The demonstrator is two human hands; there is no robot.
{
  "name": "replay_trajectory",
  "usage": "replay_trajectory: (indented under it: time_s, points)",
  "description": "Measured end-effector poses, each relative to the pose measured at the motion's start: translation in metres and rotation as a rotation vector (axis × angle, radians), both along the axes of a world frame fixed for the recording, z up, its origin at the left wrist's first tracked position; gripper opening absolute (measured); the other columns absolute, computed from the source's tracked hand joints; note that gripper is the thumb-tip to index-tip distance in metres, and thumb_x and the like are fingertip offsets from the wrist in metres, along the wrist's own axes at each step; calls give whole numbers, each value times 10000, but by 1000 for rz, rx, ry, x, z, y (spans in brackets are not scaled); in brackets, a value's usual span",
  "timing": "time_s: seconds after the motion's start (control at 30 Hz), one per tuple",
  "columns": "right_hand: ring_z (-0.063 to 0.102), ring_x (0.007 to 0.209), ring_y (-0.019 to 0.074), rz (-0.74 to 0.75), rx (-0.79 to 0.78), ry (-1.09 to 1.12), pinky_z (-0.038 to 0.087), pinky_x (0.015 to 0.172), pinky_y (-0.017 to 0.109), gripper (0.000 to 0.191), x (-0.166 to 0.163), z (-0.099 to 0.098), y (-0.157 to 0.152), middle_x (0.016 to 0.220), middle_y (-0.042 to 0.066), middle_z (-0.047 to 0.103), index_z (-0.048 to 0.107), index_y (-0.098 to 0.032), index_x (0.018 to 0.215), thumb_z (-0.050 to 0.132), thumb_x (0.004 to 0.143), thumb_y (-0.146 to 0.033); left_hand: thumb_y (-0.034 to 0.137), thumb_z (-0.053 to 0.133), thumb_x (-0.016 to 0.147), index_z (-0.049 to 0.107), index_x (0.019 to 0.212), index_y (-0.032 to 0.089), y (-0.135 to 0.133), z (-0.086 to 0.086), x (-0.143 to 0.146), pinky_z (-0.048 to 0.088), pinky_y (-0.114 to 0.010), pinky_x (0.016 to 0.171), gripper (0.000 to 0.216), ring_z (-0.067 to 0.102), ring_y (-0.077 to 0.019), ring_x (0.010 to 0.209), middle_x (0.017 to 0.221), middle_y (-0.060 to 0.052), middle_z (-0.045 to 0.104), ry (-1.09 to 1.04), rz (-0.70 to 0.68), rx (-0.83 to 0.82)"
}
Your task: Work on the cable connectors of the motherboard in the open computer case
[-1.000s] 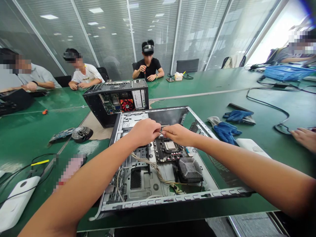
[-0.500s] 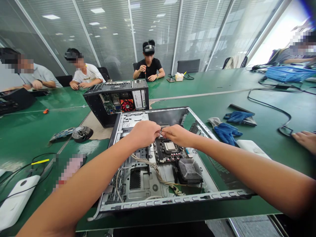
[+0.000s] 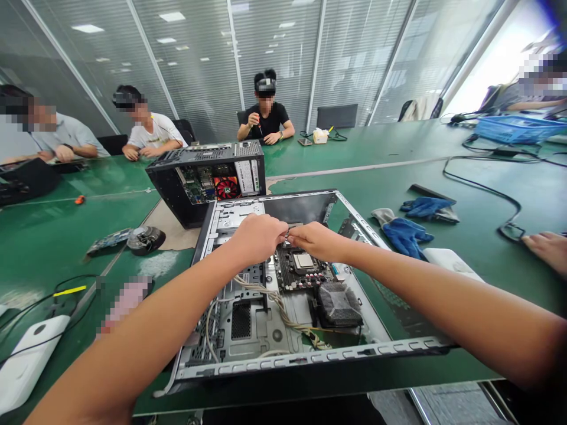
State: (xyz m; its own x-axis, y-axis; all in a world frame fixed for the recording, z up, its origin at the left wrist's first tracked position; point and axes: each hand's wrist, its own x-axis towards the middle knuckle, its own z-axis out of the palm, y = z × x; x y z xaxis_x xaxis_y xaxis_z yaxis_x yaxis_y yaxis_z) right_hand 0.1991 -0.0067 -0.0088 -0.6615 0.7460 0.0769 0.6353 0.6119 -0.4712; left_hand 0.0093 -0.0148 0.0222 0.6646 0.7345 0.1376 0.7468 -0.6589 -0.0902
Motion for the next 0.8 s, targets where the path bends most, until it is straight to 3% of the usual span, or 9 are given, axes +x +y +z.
replay_trajectory:
  time_s: [0.43,0.8]
  points:
    - [412,581,129,2,-9,-18,303,594,273,267,0,-3,1,625,8,530,548,-180,709,382,907,-246,327,513,866,650,862,202,4,-5,-1,324,-311,603,185,570,-188,723,779,-54,671,25,13,-60]
    - [431,600,133,-16,-21,28,313,623,272,283,-1,-2,-1,664,16,557,580,-175,753,364,919,-252,276,455,860,657,819,235,1,-5,1,311,-310,584,210,538,-171,677,765,-41,655,-75,74,-76]
